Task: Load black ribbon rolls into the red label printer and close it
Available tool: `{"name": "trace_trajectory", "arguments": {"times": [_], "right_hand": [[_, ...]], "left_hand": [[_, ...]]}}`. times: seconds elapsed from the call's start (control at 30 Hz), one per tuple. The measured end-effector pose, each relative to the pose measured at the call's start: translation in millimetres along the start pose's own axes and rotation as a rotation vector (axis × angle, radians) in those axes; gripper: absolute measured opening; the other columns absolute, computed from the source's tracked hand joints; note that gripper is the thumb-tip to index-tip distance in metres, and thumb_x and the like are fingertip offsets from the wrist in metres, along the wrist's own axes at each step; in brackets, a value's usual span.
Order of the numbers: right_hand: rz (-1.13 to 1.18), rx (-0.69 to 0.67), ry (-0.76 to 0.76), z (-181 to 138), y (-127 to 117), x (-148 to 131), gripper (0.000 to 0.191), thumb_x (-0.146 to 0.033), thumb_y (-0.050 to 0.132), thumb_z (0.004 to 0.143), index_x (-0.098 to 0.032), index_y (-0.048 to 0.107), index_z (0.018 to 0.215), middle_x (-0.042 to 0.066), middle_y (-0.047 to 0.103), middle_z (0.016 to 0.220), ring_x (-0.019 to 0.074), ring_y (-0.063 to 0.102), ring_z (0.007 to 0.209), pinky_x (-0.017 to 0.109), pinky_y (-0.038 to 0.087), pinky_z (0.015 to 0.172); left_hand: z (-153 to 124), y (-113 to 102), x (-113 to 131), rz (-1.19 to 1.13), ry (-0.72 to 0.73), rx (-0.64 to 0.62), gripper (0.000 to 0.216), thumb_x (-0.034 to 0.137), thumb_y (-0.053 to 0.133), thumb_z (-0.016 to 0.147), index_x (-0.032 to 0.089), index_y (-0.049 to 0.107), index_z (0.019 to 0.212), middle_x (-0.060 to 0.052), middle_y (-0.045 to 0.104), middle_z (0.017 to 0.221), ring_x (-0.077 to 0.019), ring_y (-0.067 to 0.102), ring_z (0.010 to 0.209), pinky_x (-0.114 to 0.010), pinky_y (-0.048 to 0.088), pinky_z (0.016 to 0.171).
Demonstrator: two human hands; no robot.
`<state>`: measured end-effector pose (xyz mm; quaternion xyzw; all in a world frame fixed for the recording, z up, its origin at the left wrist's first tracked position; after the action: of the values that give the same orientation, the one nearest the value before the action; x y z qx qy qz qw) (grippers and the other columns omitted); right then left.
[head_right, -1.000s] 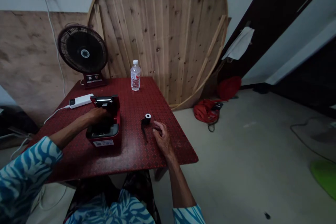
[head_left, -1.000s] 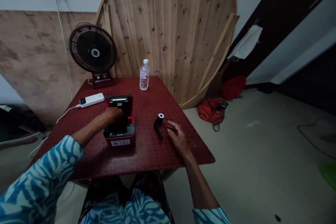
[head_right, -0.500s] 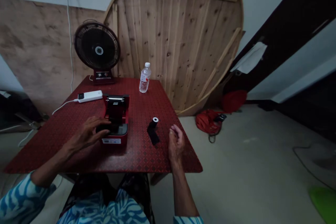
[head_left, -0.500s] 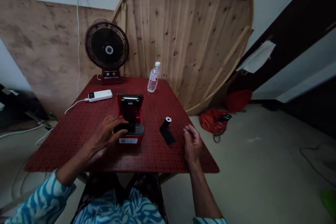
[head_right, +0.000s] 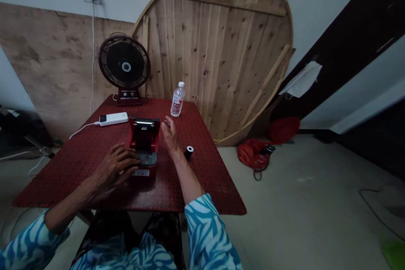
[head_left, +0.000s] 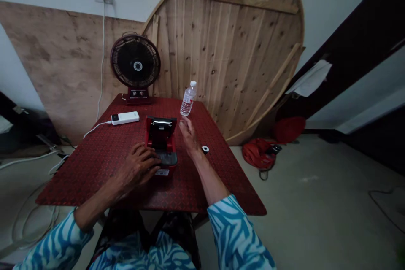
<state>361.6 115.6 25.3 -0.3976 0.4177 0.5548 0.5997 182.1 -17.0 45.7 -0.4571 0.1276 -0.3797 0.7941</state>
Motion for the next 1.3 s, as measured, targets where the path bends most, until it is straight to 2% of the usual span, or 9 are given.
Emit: {"name": "trace_trajectory", "arguments": {"times": [0.13,0.3,0.5,0.57,0.67,0.73,0.8,1.1,1.3], "right_hand": [[0.074,-0.014,0.036,14.9,15.1,3.9,0.043,-0.059,0.051,0.078,-0.023,0.066,0.096,0.003,0.069,0.103,0.0217,0.06,0.102,0.04,0.043,0.096],[-0.048,-0.039,0.007,-16.5,1.6,-0.5,0.032,-0.05,0.055,0.078,-0.021,0.067,0.071,0.006,0.067,0.103,0.023,0.058,0.102,0.038,0.042,0.094],[-0.034,-0.045,0.041,-62.2,-1.4,15.7,0.027,-0.037,0.06,0.075,-0.024,0.067,0.097,0.006,0.06,0.115,0.0223,0.054,0.113,0.04,0.038,0.101],[0.001,-0.005,0.072,-67.2,3.0,18.8,0.027,-0.036,0.058,0.075,-0.024,0.067,0.098,0.005,0.06,0.116,0.0221,0.053,0.115,0.04,0.036,0.103],[0.042,0.034,0.101,-68.6,8.6,17.4,0.027,-0.035,0.058,0.074,-0.024,0.067,0.097,0.004,0.06,0.118,0.0221,0.052,0.116,0.039,0.036,0.104],[0.063,0.039,0.118,-68.6,10.2,15.9,0.029,-0.035,0.057,0.074,-0.024,0.066,0.099,0.004,0.06,0.117,0.0218,0.052,0.115,0.039,0.037,0.103],[0.071,0.039,0.128,-68.9,10.4,15.8,0.03,-0.034,0.056,0.073,-0.024,0.066,0.1,0.004,0.06,0.117,0.0218,0.052,0.114,0.039,0.038,0.102],[0.11,0.034,0.152,-72.2,11.5,23.3,0.036,-0.032,0.054,0.073,-0.024,0.062,0.108,0.004,0.061,0.117,0.0221,0.054,0.113,0.041,0.042,0.099],[0.112,0.013,0.174,-70.9,13.6,26.4,0.043,-0.032,0.054,0.074,-0.025,0.057,0.117,0.004,0.061,0.122,0.0224,0.054,0.116,0.041,0.043,0.099]], "left_hand": [[-4.8,6.5,-1.0,-0.017,-0.037,-0.013,0.017,0.027,0.052,0.089,0.024,0.067,0.096,-0.004,0.071,0.098,-0.0216,0.059,0.105,-0.046,0.032,0.103],[-6.1,9.4,-1.3,-0.051,-0.061,0.024,0.015,0.026,0.053,0.089,0.024,0.066,0.098,-0.003,0.071,0.098,-0.0199,0.06,0.101,-0.047,0.031,0.105],[-9.3,3.8,-2.3,-0.172,-0.101,0.091,0.014,0.026,0.055,0.088,0.024,0.067,0.093,-0.003,0.071,0.095,-0.0197,0.061,0.099,-0.046,0.033,0.104],[-11.1,0.7,-14.7,-0.29,-0.245,0.176,0.016,0.03,0.053,0.089,0.023,0.067,0.093,-0.004,0.071,0.097,-0.0206,0.061,0.099,-0.046,0.037,0.101],[-14.1,6.0,-46.9,-0.559,-0.657,0.338,0.028,0.038,0.051,0.087,0.021,0.062,0.106,-0.008,0.067,0.112,-0.0236,0.06,0.107,-0.045,0.044,0.096],[-12.7,19.5,-63.6,-0.777,-0.867,0.363,0.041,0.041,0.054,0.082,0.019,0.056,0.116,-0.011,0.063,0.122,-0.026,0.058,0.113,-0.043,0.046,0.094],[-7.9,33.8,-72.3,-0.944,-0.943,0.352,0.052,0.039,0.059,0.076,0.017,0.052,0.122,-0.013,0.061,0.126,-0.0273,0.057,0.116,-0.041,0.047,0.095],[-2.0,55.9,-72.9,-0.936,-0.921,0.226,0.059,0.017,0.042,0.08,0.015,0.03,0.138,-0.013,0.045,0.143,-0.0267,0.053,0.121,-0.038,0.052,0.091],[-5.9,61.4,-66.8,-0.883,-0.842,0.187,0.052,0.02,0.035,0.089,0.02,0.023,0.14,-0.008,0.042,0.147,-0.0243,0.053,0.122,-0.037,0.052,0.091]]}}
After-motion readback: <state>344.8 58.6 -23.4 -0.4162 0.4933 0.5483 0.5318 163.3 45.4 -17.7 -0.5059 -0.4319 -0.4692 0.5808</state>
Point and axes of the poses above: each hand's wrist, its own z-axis towards the middle knuckle, its own y-axis out of the palm, x = y × z, the point moved 4 cm from there along z, towards the middle knuckle
